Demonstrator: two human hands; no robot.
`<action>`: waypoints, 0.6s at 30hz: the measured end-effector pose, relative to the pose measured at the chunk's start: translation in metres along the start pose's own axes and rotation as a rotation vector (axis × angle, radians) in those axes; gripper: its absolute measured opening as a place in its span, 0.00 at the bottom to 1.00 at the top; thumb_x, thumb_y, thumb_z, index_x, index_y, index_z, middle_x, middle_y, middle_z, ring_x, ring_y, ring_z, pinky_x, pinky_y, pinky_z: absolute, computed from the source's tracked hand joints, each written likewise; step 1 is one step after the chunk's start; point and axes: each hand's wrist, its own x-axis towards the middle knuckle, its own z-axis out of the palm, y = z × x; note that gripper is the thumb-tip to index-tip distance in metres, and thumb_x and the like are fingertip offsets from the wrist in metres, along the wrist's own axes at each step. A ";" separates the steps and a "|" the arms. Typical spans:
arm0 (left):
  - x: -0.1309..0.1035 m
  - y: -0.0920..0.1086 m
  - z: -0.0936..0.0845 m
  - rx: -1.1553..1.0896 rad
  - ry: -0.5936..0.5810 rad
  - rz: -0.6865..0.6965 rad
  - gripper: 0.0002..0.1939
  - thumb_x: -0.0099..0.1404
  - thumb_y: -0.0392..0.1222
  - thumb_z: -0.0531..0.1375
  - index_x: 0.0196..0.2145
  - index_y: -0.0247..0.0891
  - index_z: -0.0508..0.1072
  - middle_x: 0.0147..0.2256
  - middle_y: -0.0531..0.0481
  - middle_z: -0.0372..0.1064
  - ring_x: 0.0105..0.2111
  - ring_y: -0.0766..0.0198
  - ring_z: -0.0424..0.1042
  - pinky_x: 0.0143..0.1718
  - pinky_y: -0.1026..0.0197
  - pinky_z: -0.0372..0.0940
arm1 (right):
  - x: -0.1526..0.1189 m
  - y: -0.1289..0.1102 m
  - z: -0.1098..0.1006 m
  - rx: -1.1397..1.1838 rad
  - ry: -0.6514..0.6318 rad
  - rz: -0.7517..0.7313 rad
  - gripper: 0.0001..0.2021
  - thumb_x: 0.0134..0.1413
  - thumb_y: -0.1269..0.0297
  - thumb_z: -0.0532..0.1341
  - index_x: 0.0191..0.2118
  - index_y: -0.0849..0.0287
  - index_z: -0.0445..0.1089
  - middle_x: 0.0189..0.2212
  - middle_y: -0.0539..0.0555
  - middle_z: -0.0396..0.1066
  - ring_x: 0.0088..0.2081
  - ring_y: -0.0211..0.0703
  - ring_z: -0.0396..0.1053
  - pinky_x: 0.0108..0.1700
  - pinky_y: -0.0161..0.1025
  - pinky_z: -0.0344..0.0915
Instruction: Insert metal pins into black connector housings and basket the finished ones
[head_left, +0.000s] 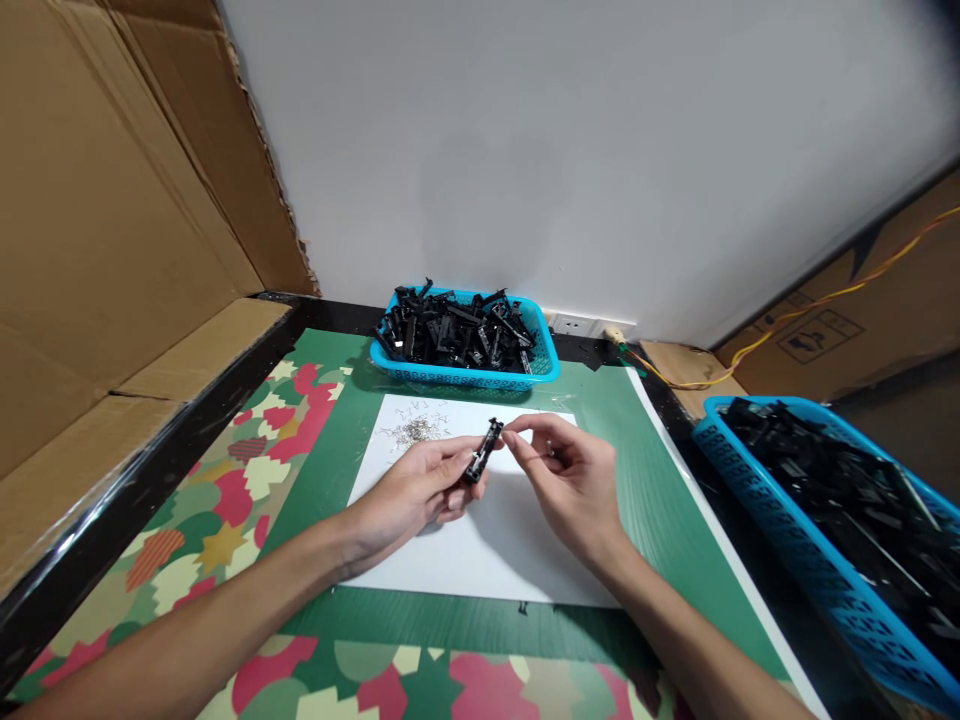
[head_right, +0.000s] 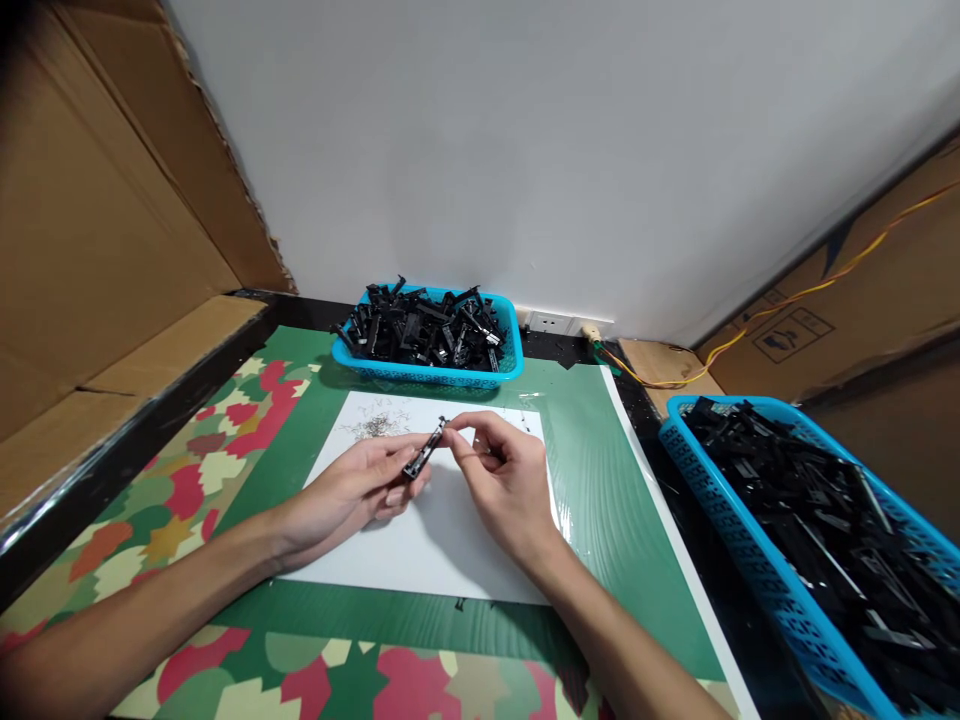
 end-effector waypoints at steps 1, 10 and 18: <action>-0.001 0.001 0.001 0.008 0.001 -0.009 0.23 0.75 0.53 0.63 0.60 0.36 0.75 0.35 0.49 0.65 0.26 0.71 0.53 0.27 0.67 0.48 | 0.001 0.001 -0.001 -0.007 0.024 -0.009 0.09 0.66 0.57 0.67 0.39 0.57 0.79 0.21 0.44 0.54 0.22 0.35 0.45 0.25 0.38 0.45; -0.001 -0.001 -0.003 -0.039 0.077 0.040 0.17 0.78 0.58 0.56 0.45 0.41 0.69 0.25 0.61 0.43 0.23 0.71 0.43 0.26 0.68 0.40 | 0.012 0.002 -0.013 0.048 -0.156 -0.030 0.10 0.63 0.58 0.70 0.36 0.59 0.81 0.20 0.44 0.53 0.24 0.35 0.48 0.27 0.38 0.46; -0.003 -0.008 0.000 -0.162 0.050 -0.087 0.17 0.75 0.54 0.63 0.38 0.39 0.66 0.27 0.60 0.52 0.20 0.77 0.47 0.23 0.70 0.40 | -0.003 -0.009 -0.001 0.139 -0.264 -0.047 0.07 0.63 0.61 0.70 0.38 0.58 0.82 0.20 0.44 0.56 0.23 0.34 0.48 0.26 0.36 0.46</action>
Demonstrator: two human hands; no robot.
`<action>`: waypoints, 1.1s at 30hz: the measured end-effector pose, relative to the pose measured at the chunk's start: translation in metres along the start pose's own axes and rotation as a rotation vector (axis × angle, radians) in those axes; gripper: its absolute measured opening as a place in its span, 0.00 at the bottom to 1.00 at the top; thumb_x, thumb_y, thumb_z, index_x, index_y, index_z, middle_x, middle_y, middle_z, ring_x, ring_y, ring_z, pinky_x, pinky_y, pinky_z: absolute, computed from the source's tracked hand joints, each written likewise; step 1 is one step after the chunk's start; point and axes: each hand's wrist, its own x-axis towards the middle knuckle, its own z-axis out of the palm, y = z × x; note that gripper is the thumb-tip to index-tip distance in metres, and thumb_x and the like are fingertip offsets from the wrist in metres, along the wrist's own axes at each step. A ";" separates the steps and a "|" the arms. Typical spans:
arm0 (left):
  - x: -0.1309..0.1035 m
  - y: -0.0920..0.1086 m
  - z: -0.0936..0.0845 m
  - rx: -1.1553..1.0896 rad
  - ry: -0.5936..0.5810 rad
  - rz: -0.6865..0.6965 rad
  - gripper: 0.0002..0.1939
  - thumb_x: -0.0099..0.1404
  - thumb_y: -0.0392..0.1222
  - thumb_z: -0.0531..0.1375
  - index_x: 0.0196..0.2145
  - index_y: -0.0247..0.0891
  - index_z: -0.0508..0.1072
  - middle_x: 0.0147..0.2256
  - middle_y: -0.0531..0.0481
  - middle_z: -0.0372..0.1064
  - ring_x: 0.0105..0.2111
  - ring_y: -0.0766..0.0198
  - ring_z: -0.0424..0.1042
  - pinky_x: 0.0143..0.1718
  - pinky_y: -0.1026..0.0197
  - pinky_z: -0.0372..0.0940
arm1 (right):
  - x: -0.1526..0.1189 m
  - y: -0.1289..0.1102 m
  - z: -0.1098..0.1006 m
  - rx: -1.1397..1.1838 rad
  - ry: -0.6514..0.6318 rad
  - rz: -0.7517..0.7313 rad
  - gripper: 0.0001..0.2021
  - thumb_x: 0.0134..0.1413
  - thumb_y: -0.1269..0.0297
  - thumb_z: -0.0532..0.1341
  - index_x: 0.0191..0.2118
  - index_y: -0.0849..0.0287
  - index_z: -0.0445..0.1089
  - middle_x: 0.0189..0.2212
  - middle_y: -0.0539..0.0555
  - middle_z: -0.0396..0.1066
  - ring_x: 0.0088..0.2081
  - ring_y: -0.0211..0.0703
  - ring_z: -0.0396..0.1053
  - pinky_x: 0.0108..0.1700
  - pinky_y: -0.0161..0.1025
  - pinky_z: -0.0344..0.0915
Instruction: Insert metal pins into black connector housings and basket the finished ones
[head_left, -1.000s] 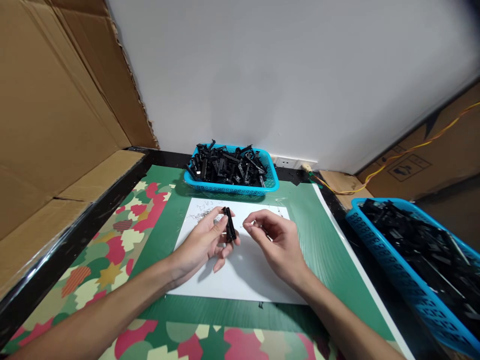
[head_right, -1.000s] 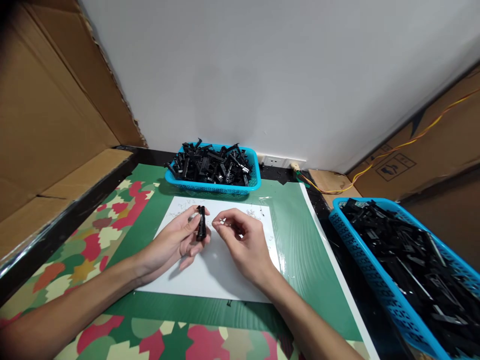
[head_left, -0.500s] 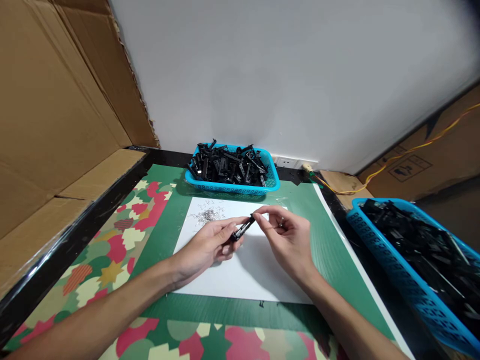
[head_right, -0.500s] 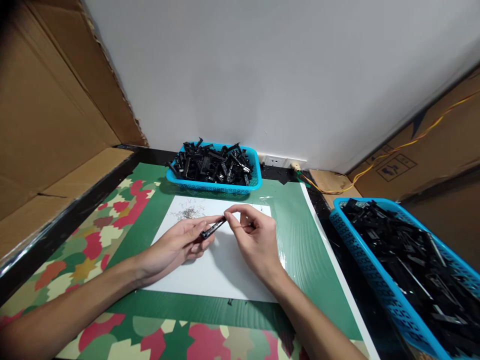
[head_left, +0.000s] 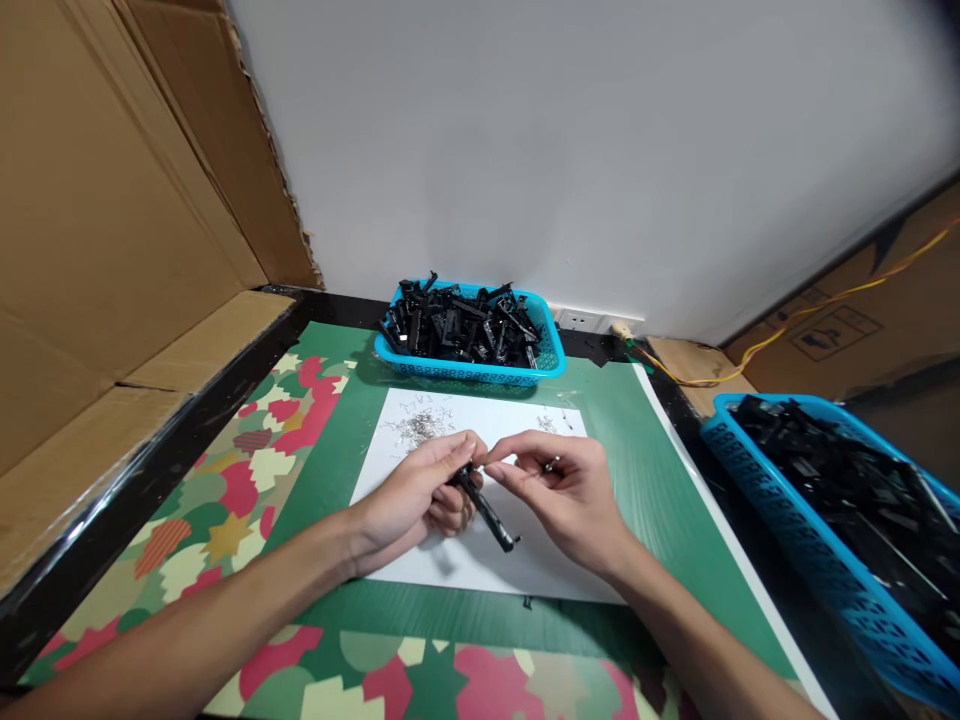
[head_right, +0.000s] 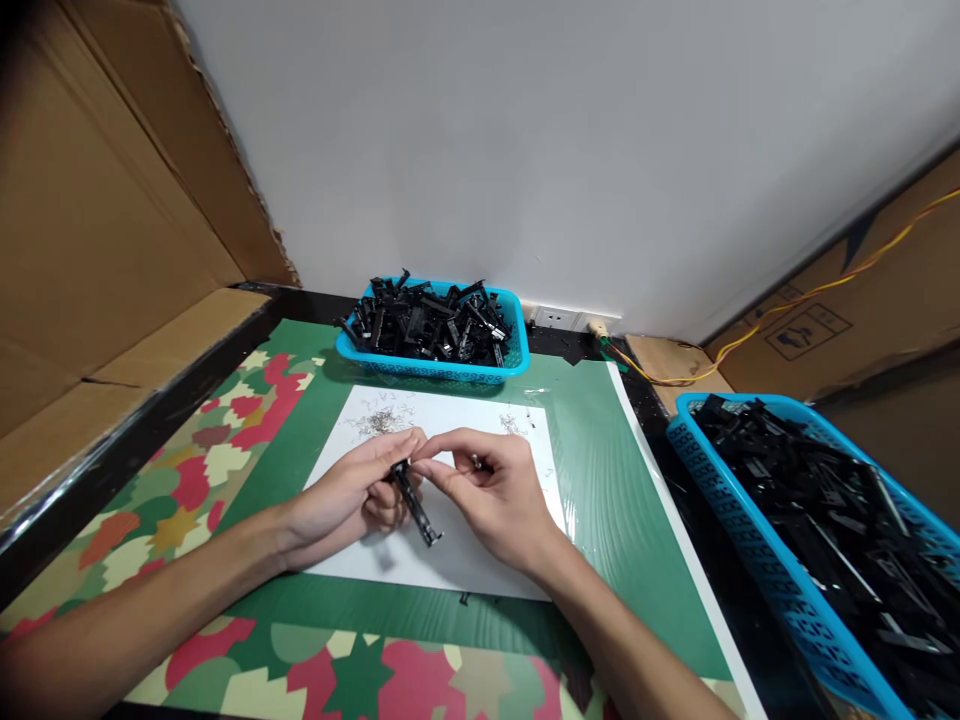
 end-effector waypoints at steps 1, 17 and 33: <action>-0.001 0.000 0.001 -0.011 -0.001 -0.028 0.16 0.74 0.54 0.63 0.39 0.39 0.67 0.27 0.59 0.54 0.20 0.77 0.48 0.23 0.71 0.40 | -0.001 0.000 0.002 0.005 -0.004 0.003 0.06 0.63 0.62 0.70 0.38 0.58 0.82 0.20 0.44 0.55 0.23 0.34 0.48 0.25 0.36 0.46; -0.004 -0.001 0.000 -0.064 -0.034 -0.171 0.09 0.74 0.48 0.64 0.43 0.41 0.70 0.20 0.63 0.51 0.14 0.78 0.48 0.19 0.73 0.40 | 0.000 -0.012 0.005 -0.013 -0.094 -0.119 0.05 0.65 0.68 0.67 0.37 0.61 0.81 0.19 0.42 0.51 0.22 0.31 0.45 0.23 0.34 0.46; -0.003 -0.004 -0.003 -0.047 -0.044 -0.185 0.15 0.70 0.52 0.68 0.39 0.41 0.69 0.21 0.63 0.47 0.16 0.78 0.44 0.20 0.74 0.40 | -0.003 -0.013 0.010 -0.063 -0.058 -0.133 0.07 0.64 0.64 0.68 0.37 0.61 0.82 0.17 0.41 0.53 0.19 0.31 0.44 0.21 0.33 0.46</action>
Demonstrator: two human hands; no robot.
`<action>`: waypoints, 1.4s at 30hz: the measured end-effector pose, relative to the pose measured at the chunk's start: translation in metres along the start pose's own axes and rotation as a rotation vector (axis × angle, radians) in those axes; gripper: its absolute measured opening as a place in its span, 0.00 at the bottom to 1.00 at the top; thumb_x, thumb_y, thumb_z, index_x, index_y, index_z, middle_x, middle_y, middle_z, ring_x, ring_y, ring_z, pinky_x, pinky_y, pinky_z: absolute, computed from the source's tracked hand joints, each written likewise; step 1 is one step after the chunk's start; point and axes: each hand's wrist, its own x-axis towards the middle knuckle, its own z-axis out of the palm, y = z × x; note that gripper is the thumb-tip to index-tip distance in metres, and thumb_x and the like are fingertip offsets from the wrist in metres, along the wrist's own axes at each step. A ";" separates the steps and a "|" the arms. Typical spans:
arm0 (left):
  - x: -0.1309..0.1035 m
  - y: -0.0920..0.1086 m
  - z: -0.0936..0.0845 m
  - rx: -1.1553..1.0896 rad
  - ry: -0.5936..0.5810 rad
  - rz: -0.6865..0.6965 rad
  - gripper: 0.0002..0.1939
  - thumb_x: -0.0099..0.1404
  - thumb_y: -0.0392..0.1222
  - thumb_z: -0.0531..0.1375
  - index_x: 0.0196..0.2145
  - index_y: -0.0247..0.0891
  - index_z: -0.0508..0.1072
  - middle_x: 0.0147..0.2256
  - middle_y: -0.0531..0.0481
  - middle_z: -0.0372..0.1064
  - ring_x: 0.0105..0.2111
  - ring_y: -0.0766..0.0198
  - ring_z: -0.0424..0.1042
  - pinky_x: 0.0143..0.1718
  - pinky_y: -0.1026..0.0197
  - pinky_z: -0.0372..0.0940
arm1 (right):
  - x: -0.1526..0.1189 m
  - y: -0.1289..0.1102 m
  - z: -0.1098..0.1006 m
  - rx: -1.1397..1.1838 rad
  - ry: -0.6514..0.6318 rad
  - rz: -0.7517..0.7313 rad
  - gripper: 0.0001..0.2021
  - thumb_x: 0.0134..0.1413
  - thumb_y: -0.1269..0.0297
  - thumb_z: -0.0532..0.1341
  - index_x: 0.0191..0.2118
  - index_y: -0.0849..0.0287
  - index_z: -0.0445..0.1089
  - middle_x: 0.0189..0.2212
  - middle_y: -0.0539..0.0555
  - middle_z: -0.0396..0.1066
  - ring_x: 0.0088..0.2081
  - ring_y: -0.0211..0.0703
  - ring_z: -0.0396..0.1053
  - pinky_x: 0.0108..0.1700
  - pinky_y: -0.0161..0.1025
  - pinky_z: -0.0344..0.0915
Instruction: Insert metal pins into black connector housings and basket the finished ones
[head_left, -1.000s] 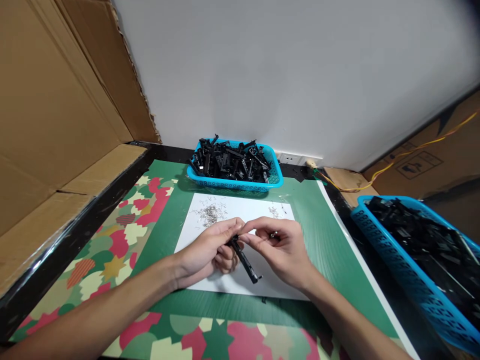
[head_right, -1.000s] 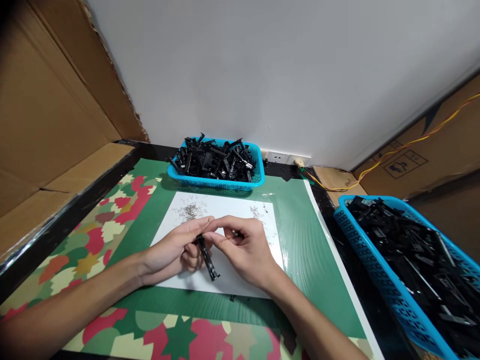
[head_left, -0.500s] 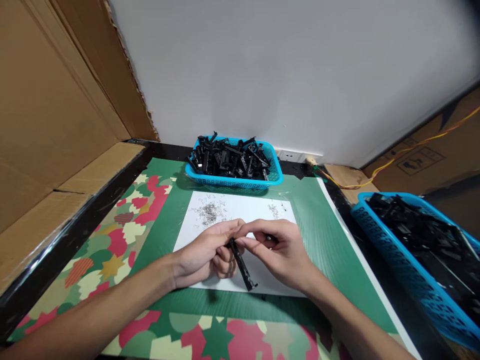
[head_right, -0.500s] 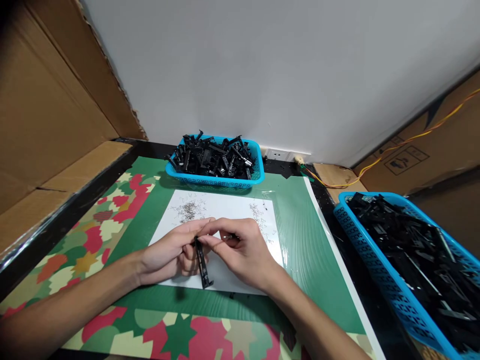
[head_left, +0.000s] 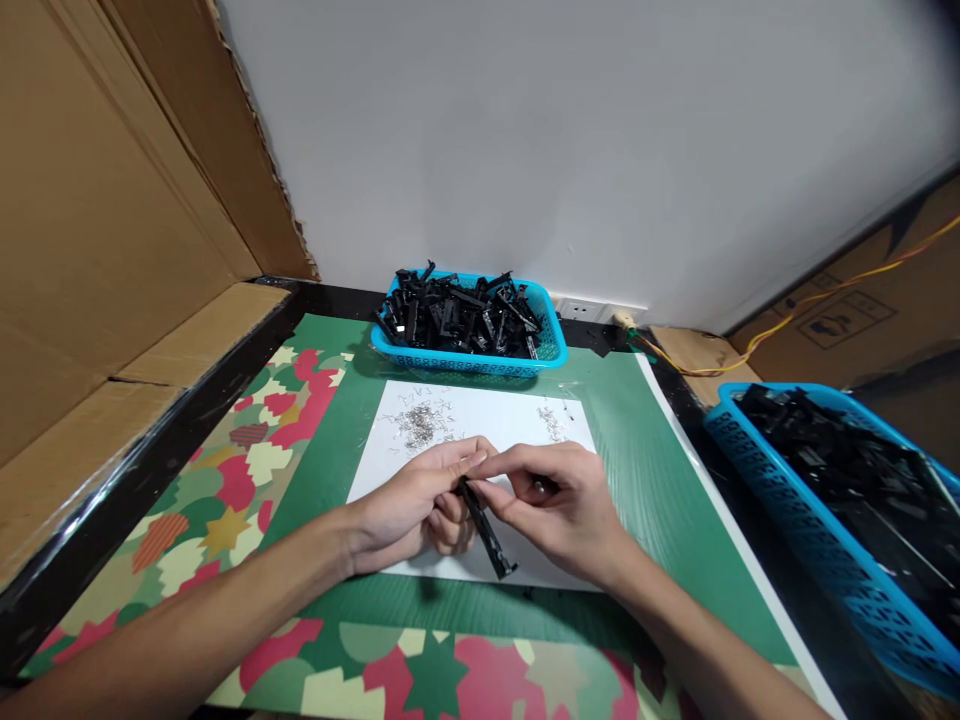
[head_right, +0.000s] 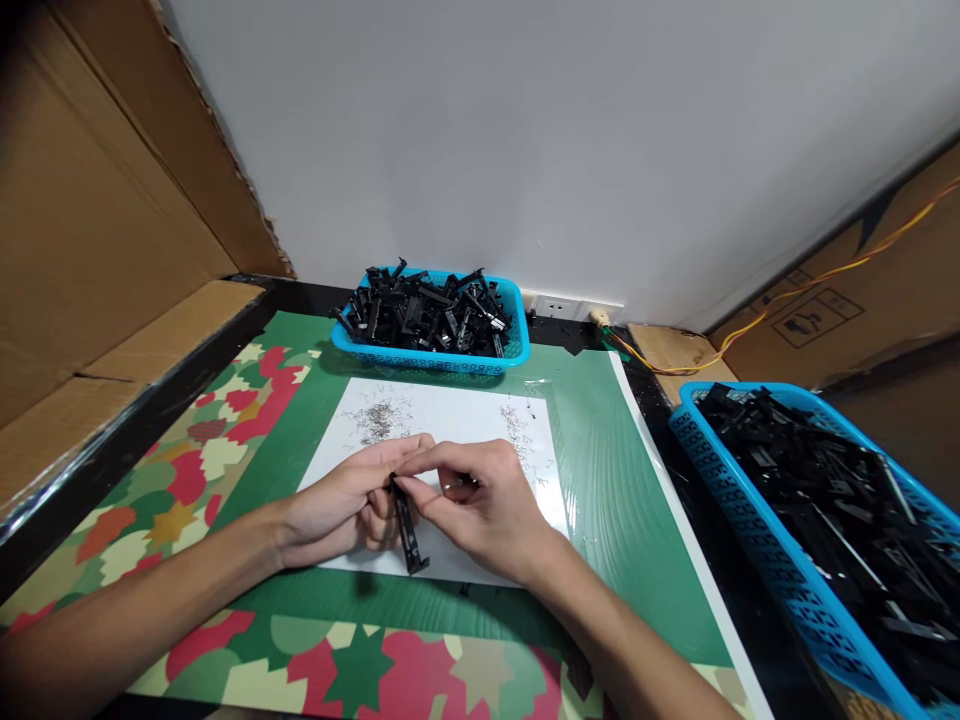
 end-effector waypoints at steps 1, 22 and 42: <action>0.000 0.000 0.000 0.004 0.000 0.003 0.15 0.70 0.52 0.67 0.39 0.41 0.69 0.21 0.63 0.47 0.16 0.78 0.44 0.20 0.74 0.40 | 0.000 0.000 0.000 0.007 -0.002 0.008 0.07 0.63 0.64 0.68 0.37 0.62 0.82 0.16 0.41 0.53 0.19 0.31 0.43 0.20 0.33 0.46; 0.000 0.010 0.006 0.067 -0.040 0.148 0.17 0.72 0.52 0.66 0.38 0.41 0.62 0.27 0.61 0.50 0.21 0.76 0.39 0.21 0.75 0.42 | 0.000 0.006 -0.017 0.075 -0.228 -0.015 0.16 0.71 0.60 0.63 0.57 0.60 0.80 0.22 0.46 0.68 0.22 0.32 0.51 0.25 0.32 0.53; 0.001 0.013 -0.002 0.800 0.298 0.644 0.15 0.75 0.53 0.61 0.50 0.41 0.75 0.48 0.44 0.72 0.42 0.59 0.70 0.47 0.59 0.65 | -0.003 0.045 -0.029 -0.669 -0.181 -0.169 0.10 0.64 0.77 0.57 0.44 0.58 0.74 0.26 0.48 0.77 0.23 0.34 0.67 0.28 0.34 0.53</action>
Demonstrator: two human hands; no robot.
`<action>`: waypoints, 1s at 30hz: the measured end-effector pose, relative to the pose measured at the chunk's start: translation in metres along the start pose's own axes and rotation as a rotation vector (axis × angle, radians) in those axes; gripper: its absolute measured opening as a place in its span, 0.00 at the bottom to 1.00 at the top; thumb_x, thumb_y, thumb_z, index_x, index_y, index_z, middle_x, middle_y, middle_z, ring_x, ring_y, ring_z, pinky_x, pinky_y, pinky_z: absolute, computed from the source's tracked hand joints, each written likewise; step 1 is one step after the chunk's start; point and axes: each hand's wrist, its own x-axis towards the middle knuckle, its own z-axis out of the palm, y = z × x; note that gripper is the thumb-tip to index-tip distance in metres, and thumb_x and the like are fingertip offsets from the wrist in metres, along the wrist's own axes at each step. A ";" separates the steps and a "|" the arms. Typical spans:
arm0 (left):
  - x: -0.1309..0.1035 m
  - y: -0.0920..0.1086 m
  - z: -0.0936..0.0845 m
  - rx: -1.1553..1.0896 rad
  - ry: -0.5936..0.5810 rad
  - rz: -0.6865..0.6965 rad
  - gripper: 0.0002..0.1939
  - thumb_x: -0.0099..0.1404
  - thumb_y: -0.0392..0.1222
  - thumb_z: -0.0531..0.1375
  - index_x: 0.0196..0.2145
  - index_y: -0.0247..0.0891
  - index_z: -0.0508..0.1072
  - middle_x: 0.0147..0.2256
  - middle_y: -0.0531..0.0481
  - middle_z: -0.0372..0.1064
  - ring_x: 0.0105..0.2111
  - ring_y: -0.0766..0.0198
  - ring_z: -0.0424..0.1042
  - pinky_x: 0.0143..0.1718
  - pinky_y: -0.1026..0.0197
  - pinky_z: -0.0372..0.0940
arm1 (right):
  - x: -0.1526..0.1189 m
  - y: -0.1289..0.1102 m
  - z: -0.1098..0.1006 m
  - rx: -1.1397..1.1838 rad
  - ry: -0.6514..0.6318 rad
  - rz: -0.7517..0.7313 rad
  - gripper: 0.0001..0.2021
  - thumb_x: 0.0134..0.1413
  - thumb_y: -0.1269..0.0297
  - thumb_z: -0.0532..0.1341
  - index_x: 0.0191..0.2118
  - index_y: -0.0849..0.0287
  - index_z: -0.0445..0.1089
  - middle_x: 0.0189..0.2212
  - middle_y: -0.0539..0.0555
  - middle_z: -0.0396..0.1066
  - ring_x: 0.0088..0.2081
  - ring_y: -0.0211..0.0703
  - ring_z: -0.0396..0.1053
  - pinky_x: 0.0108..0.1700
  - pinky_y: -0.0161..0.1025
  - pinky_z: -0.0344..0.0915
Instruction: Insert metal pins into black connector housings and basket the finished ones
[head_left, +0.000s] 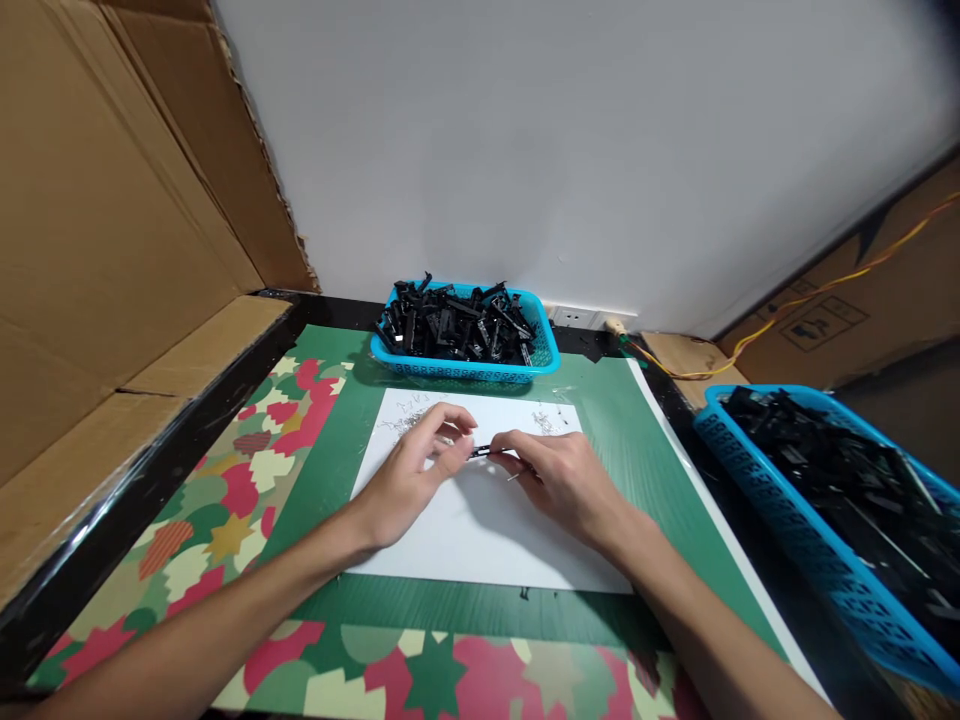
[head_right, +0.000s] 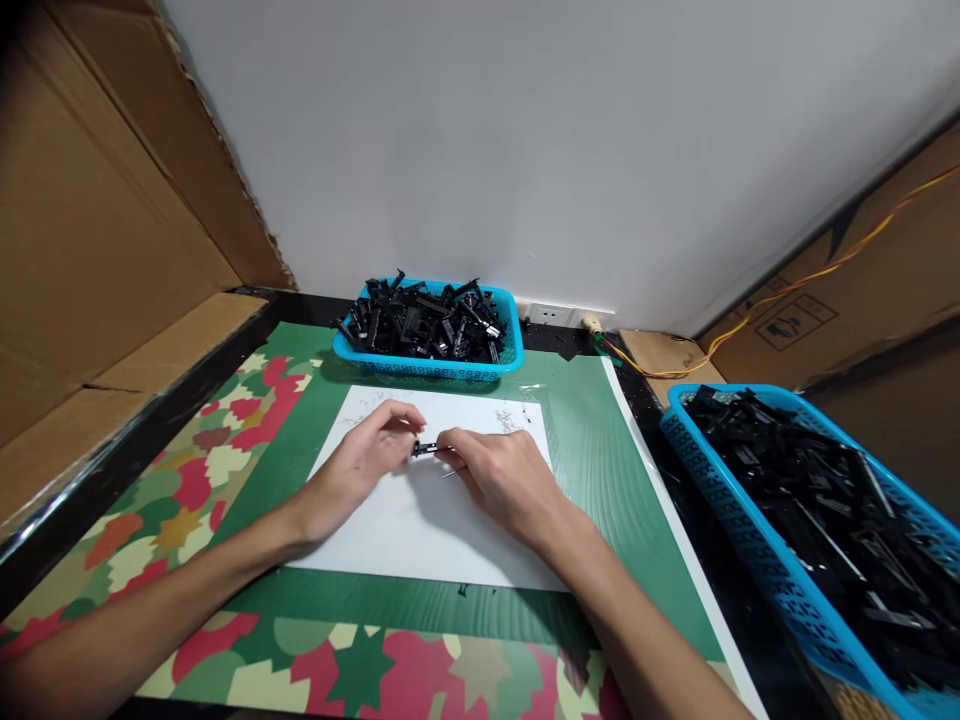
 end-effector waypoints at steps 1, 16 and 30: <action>0.001 -0.001 0.000 0.052 0.022 0.030 0.16 0.71 0.50 0.66 0.51 0.42 0.75 0.50 0.44 0.72 0.44 0.57 0.70 0.48 0.58 0.65 | 0.000 0.003 0.000 -0.004 0.004 0.011 0.10 0.65 0.76 0.57 0.44 0.58 0.74 0.26 0.48 0.77 0.24 0.35 0.68 0.29 0.34 0.53; -0.002 -0.017 0.000 0.370 0.039 0.222 0.01 0.67 0.36 0.68 0.36 0.41 0.82 0.37 0.46 0.76 0.38 0.56 0.73 0.44 0.58 0.65 | 0.009 -0.004 -0.028 0.098 -0.104 0.076 0.14 0.78 0.67 0.50 0.56 0.59 0.72 0.45 0.60 0.72 0.42 0.45 0.72 0.44 0.41 0.68; -0.002 -0.024 0.002 0.596 0.023 0.411 0.06 0.67 0.28 0.64 0.34 0.37 0.77 0.34 0.48 0.74 0.36 0.58 0.73 0.39 0.57 0.64 | 0.019 -0.028 0.007 0.772 0.353 0.399 0.08 0.60 0.61 0.73 0.33 0.58 0.78 0.31 0.52 0.80 0.32 0.45 0.80 0.37 0.40 0.77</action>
